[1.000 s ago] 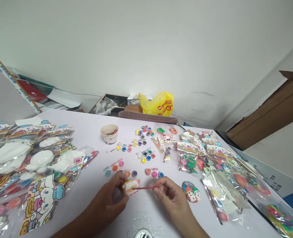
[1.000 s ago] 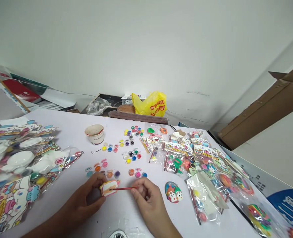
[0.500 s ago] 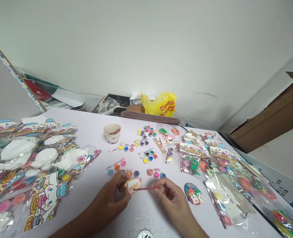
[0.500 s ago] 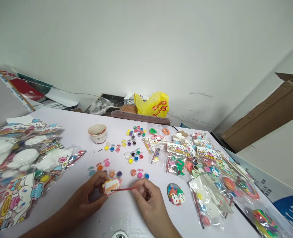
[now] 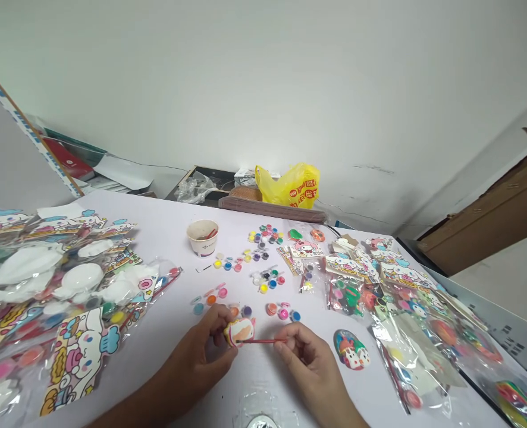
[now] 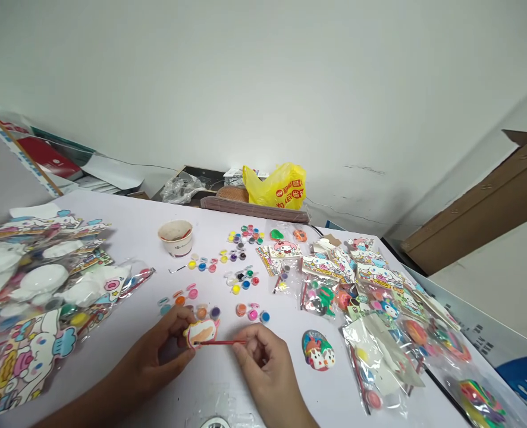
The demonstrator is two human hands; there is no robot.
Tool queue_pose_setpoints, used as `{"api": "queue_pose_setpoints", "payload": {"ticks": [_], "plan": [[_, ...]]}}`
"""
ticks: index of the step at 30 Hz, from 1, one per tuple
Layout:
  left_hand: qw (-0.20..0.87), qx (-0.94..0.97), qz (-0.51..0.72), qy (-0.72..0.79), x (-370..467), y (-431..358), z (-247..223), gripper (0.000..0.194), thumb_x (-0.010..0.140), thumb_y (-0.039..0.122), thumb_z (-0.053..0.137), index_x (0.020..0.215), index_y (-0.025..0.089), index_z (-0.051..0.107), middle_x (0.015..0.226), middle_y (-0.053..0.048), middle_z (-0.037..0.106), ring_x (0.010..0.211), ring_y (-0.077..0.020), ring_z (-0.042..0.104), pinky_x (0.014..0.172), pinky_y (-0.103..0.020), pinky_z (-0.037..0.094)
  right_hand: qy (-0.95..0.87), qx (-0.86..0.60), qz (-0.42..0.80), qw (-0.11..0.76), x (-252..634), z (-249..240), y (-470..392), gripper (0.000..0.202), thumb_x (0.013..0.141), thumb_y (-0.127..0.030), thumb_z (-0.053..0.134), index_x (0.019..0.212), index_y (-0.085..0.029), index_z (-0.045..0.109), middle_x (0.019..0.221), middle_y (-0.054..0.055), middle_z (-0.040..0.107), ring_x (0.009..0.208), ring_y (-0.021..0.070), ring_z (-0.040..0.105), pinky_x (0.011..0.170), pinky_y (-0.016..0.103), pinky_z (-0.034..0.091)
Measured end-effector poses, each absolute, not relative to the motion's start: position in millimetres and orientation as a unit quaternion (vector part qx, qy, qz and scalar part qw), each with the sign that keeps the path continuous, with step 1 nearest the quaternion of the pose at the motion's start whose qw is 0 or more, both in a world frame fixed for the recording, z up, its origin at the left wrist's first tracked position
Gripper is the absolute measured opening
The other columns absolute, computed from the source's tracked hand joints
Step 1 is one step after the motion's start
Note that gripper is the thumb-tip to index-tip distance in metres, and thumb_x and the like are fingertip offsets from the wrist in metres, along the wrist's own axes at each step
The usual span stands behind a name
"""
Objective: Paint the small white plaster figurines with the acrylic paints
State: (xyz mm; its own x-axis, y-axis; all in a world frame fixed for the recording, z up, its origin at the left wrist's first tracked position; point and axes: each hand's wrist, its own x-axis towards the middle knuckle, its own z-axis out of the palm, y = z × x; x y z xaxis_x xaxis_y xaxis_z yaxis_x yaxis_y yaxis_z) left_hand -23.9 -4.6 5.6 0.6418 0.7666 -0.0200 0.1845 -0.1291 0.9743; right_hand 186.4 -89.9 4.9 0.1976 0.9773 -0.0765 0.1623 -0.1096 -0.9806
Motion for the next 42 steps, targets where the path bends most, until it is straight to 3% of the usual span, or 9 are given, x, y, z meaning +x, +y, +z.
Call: {"api": "queue_pose_setpoints", "payload": {"ticks": [42], "plan": [[0.562,0.695,0.257,0.368,-23.5,-6.5,7.6,0.018,0.086,0.027,0.054,0.099,0.023,0.043,0.085,0.0,0.053,0.075,-0.0161,0.044,0.07,-0.027,0.038,-0.45,-0.63,0.409,0.483,183.7,6.2,-92.4,0.038,0.085,-0.054,0.061,0.075,-0.018,0.059,0.064,-0.001,0.047,0.061,0.0143,0.039,0.055,0.024,0.032]]}}
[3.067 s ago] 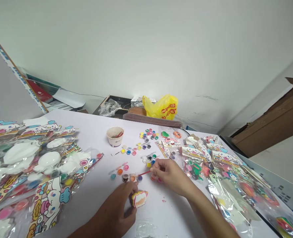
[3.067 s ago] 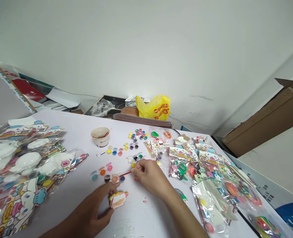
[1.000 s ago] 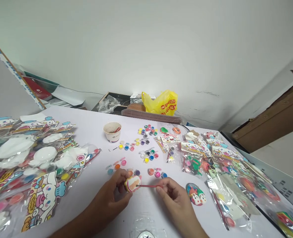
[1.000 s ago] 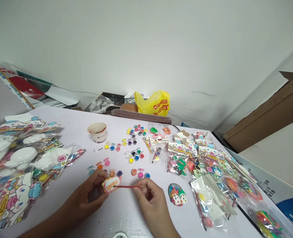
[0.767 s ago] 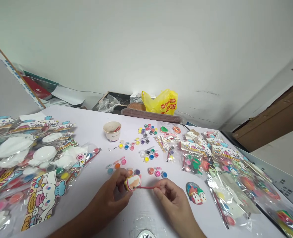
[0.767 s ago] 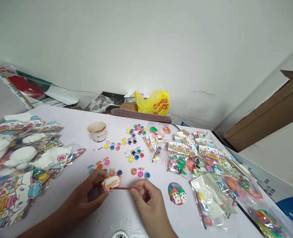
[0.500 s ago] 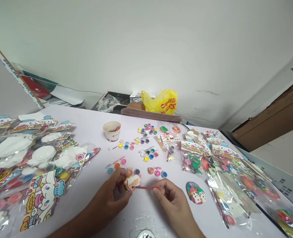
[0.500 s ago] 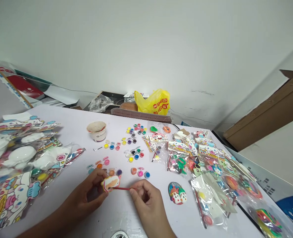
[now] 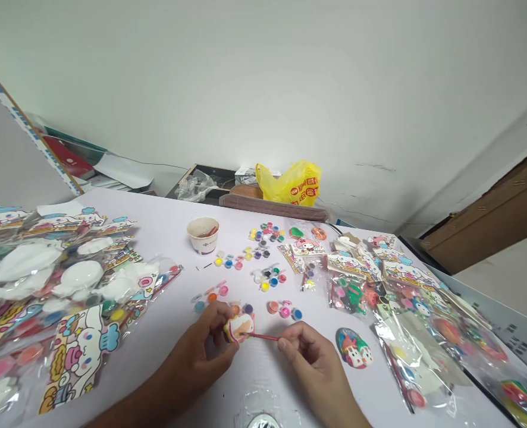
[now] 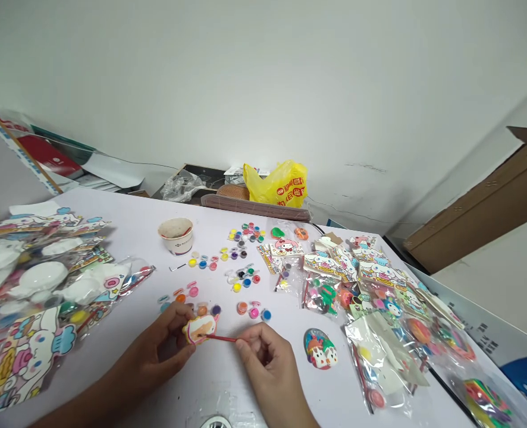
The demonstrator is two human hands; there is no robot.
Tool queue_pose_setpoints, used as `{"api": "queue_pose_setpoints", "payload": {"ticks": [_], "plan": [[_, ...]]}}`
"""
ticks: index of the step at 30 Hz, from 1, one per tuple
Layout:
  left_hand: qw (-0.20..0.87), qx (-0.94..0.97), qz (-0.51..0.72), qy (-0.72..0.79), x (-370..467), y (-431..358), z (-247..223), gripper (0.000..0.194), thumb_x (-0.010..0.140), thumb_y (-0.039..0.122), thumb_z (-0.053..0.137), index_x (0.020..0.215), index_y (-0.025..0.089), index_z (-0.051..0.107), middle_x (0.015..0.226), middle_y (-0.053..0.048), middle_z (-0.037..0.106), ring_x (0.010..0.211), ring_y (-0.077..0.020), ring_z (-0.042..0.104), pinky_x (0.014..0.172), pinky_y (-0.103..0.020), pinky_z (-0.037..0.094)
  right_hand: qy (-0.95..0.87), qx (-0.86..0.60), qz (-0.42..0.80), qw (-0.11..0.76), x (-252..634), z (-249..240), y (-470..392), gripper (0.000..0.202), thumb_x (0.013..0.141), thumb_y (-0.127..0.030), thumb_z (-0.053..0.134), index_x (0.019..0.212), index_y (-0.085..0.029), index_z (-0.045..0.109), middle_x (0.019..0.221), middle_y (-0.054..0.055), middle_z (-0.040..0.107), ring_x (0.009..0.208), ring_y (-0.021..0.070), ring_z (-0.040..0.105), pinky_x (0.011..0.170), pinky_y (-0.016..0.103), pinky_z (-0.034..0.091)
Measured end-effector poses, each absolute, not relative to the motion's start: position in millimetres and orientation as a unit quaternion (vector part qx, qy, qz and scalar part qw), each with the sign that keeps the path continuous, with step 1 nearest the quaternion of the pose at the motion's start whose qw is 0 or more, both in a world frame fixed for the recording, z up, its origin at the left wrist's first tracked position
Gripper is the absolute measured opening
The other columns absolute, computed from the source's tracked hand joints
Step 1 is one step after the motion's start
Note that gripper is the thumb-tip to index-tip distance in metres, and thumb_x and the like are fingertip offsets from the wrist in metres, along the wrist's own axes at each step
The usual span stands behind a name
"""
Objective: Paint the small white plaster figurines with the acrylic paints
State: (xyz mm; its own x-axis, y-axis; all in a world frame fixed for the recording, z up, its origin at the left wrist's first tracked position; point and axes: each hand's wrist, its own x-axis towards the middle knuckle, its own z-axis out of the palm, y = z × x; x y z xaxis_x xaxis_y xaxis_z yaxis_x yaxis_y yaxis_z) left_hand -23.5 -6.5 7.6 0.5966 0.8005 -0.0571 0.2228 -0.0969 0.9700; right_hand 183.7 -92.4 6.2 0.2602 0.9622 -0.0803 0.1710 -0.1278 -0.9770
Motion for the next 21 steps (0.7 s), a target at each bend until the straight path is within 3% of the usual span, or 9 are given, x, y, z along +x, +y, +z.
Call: {"api": "queue_pose_setpoints", "payload": {"ticks": [21], "plan": [[0.558,0.699,0.261,0.363,-25.1,-6.3,6.3,0.018,0.086,0.025,0.055,0.099,0.024,0.044,0.084,0.001,0.052,0.076,-0.0163,0.044,0.069,-0.027,0.037,-0.459,-0.641,0.387,0.477,193.2,5.0,-94.2,0.033,0.088,-0.049,0.059,0.076,-0.018,0.058,0.066,-0.002,0.045,0.062,0.0141,0.038,0.056,0.025,0.029]]}}
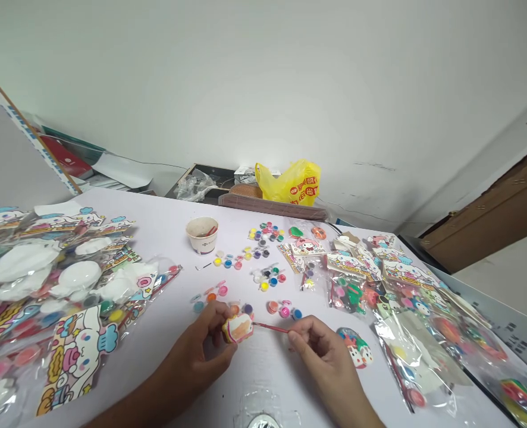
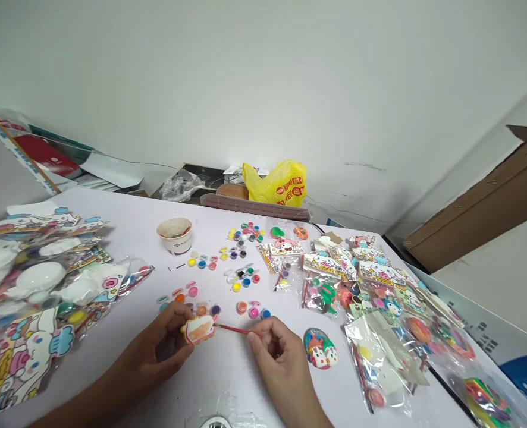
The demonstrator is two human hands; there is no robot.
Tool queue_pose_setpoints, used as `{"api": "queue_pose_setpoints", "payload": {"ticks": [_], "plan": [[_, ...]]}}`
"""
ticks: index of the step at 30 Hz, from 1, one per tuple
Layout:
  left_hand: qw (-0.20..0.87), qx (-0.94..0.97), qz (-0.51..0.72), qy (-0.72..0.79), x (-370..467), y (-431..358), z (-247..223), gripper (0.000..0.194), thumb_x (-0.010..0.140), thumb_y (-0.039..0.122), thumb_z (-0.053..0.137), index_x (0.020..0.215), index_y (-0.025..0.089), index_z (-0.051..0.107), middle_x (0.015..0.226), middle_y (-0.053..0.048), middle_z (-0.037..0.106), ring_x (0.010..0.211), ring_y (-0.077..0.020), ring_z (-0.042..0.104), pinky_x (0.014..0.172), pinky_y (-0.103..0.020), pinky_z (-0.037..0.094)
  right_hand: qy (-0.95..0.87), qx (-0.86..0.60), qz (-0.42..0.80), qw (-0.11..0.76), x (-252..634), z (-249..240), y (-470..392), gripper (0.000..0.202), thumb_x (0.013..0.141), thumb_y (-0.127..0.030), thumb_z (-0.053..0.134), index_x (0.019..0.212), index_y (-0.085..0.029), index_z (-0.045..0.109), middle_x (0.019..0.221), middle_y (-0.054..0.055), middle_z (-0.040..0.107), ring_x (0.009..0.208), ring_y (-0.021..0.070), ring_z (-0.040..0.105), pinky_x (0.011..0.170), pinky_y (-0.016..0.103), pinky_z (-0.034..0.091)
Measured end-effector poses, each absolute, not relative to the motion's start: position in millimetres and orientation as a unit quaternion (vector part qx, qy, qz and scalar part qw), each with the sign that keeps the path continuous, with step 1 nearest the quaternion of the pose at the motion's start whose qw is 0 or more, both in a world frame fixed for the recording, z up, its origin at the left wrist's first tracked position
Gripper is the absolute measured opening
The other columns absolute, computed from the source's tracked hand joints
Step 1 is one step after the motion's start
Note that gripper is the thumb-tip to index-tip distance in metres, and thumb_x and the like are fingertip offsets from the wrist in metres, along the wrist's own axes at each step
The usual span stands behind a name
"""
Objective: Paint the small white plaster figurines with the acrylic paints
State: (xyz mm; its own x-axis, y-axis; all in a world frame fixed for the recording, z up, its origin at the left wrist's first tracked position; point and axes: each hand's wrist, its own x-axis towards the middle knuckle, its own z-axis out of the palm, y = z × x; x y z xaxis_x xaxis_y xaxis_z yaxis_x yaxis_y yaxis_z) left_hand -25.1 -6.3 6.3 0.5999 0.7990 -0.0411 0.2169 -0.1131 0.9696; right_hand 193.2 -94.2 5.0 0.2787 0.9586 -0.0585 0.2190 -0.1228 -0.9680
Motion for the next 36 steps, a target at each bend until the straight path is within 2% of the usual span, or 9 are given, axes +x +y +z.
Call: {"api": "queue_pose_setpoints", "payload": {"ticks": [11,21,25,36], "plan": [[0.566,0.699,0.264,0.349,-25.2,-5.3,0.6,0.017,0.088,0.024,0.053,0.102,0.024,0.043,0.09,0.0,0.053,0.077,-0.0161,0.043,0.074,-0.028,0.039,-0.483,-0.645,0.384,0.451,193.1,8.0,-96.0,0.033,0.088,-0.048,0.058,0.077,-0.018,0.058,0.063,-0.003,0.041,0.059,0.013,0.035,0.055,0.024,0.029],[0.547,0.709,0.266,0.356,-26.2,-5.4,-0.5,0.018,0.086,0.024,0.055,0.101,0.024,0.045,0.084,0.001,0.052,0.074,-0.016,0.044,0.069,-0.026,0.039,-0.483,-0.645,0.377,0.457,192.5,7.2,-95.7,0.033,0.088,-0.049,0.058,0.078,-0.017,0.058,0.065,-0.002,0.045,0.061,0.0137,0.038,0.056,0.024,0.031],[0.559,0.704,0.266,0.348,-25.3,-5.5,0.0,0.019,0.086,0.023,0.054,0.102,0.024,0.043,0.088,-0.001,0.055,0.077,-0.0166,0.045,0.073,-0.028,0.04,-0.485,-0.647,0.378,0.451,192.7,5.8,-94.7,0.034,0.088,-0.049,0.057,0.078,-0.017,0.058,0.064,-0.003,0.043,0.059,0.0132,0.036,0.055,0.024,0.029],[0.545,0.714,0.251,0.361,-25.4,-6.2,1.7,0.018,0.087,0.024,0.051,0.102,0.024,0.041,0.085,0.0,0.05,0.075,-0.0161,0.043,0.07,-0.028,0.038,-0.486,-0.653,0.363,0.453,192.2,8.0,-95.4,0.033,0.088,-0.048,0.057,0.077,-0.018,0.058,0.064,-0.003,0.044,0.06,0.0136,0.037,0.056,0.024,0.031]]}}
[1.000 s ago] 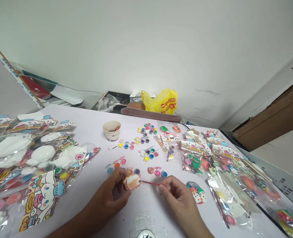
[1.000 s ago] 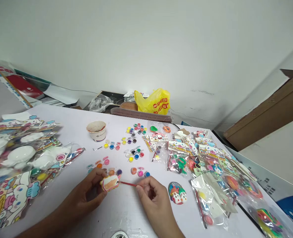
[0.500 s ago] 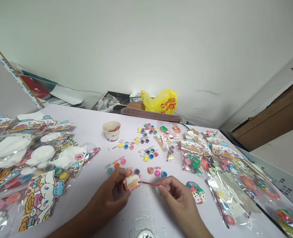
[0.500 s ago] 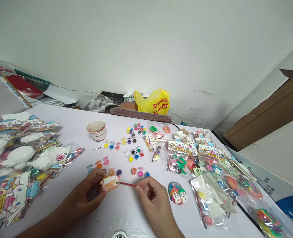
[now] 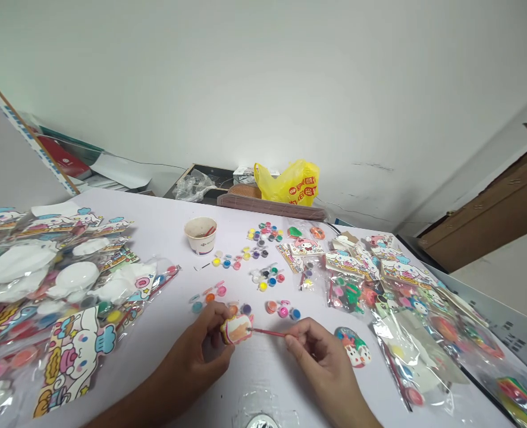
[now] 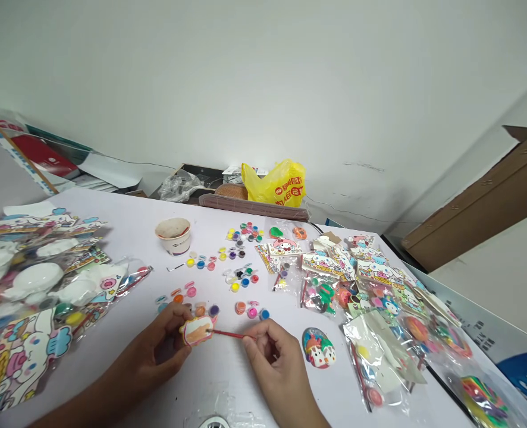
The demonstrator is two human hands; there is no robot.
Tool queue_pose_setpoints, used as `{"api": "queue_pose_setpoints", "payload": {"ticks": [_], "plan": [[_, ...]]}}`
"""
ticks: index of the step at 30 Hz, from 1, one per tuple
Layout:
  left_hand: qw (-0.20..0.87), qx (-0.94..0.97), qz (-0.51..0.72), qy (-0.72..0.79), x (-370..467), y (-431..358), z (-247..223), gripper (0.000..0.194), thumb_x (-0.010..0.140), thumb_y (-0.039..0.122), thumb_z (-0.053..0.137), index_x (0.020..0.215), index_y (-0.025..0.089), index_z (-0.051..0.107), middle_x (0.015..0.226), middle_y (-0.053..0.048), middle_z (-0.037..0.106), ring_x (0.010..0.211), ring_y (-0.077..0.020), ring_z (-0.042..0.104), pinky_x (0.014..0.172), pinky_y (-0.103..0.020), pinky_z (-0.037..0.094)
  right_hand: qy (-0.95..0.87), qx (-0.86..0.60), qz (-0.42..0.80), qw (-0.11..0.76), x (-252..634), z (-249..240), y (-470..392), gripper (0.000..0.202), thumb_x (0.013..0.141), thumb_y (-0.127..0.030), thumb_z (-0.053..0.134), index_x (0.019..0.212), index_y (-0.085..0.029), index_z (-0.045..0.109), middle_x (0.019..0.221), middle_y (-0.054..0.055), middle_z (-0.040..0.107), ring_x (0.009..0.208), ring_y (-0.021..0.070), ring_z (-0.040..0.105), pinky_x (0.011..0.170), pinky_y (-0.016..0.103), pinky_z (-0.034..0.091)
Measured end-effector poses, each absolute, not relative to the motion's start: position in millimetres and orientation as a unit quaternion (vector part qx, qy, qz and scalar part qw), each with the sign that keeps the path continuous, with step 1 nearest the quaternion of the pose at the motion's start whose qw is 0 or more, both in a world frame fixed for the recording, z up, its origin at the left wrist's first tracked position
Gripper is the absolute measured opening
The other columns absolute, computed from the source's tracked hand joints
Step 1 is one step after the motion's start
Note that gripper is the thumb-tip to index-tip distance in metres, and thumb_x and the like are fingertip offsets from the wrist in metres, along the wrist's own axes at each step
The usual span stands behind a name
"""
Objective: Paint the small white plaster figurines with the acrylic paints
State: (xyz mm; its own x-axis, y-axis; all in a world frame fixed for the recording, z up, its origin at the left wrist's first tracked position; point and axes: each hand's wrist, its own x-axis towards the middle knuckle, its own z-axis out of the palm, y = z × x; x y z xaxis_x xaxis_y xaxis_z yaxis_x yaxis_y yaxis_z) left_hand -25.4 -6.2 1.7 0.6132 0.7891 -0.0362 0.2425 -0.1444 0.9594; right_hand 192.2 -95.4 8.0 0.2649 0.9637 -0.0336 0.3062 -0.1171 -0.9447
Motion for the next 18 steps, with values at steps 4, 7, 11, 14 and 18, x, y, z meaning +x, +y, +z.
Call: {"api": "queue_pose_setpoints", "payload": {"ticks": [4,7,11,14,18], "plan": [[0.543,0.714,0.255,0.361,-25,-6,2,0.019,0.087,0.024,0.052,0.103,0.024,0.042,0.087,0.001,0.05,0.075,-0.0161,0.043,0.07,-0.027,0.038,-0.492,-0.656,0.362,0.443,193,10,-96,0.033,0.088,-0.048,0.057,0.077,-0.018,0.059,0.062,-0.003,0.041,0.059,0.0134,0.036,0.055,0.024,0.03],[0.545,0.716,0.249,0.359,-25,-6,2,0.019,0.086,0.023,0.052,0.102,0.024,0.043,0.086,0.001,0.051,0.075,-0.0161,0.043,0.069,-0.027,0.038,-0.481,-0.651,0.369,0.457,192,11,-96,0.034,0.088,-0.048,0.057,0.075,-0.017,0.058,0.065,-0.002,0.044,0.061,0.0138,0.038,0.056,0.024,0.031],[0.543,0.71,0.265,0.361,-24,-8,4,0.02,0.085,0.025,0.053,0.103,0.024,0.044,0.084,0.001,0.051,0.074,-0.0158,0.043,0.069,-0.027,0.039,-0.469,-0.632,0.393,0.476,183,8,-98,0.035,0.087,-0.049,0.06,0.074,-0.017,0.059,0.061,-0.003,0.041,0.058,0.0124,0.035,0.054,0.023,0.028],[0.54,0.71,0.264,0.366,-23,-8,5,0.021,0.085,0.026,0.054,0.103,0.023,0.044,0.082,0.001,0.051,0.073,-0.0156,0.043,0.07,-0.027,0.039,-0.459,-0.627,0.401,0.485,176,3,-98,0.037,0.086,-0.05,0.061,0.072,-0.016,0.059,0.06,-0.004,0.041,0.057,0.0117,0.034,0.053,0.023,0.027],[0.55,0.701,0.266,0.368,-22,-8,6,0.021,0.085,0.028,0.055,0.102,0.023,0.045,0.082,0.001,0.051,0.072,-0.0156,0.043,0.068,-0.027,0.039,-0.465,-0.632,0.387,0.484,176,3,-96,0.036,0.086,-0.048,0.062,0.071,-0.016,0.059,0.06,-0.003,0.043,0.057,0.0117,0.036,0.053,0.023,0.029]]}}
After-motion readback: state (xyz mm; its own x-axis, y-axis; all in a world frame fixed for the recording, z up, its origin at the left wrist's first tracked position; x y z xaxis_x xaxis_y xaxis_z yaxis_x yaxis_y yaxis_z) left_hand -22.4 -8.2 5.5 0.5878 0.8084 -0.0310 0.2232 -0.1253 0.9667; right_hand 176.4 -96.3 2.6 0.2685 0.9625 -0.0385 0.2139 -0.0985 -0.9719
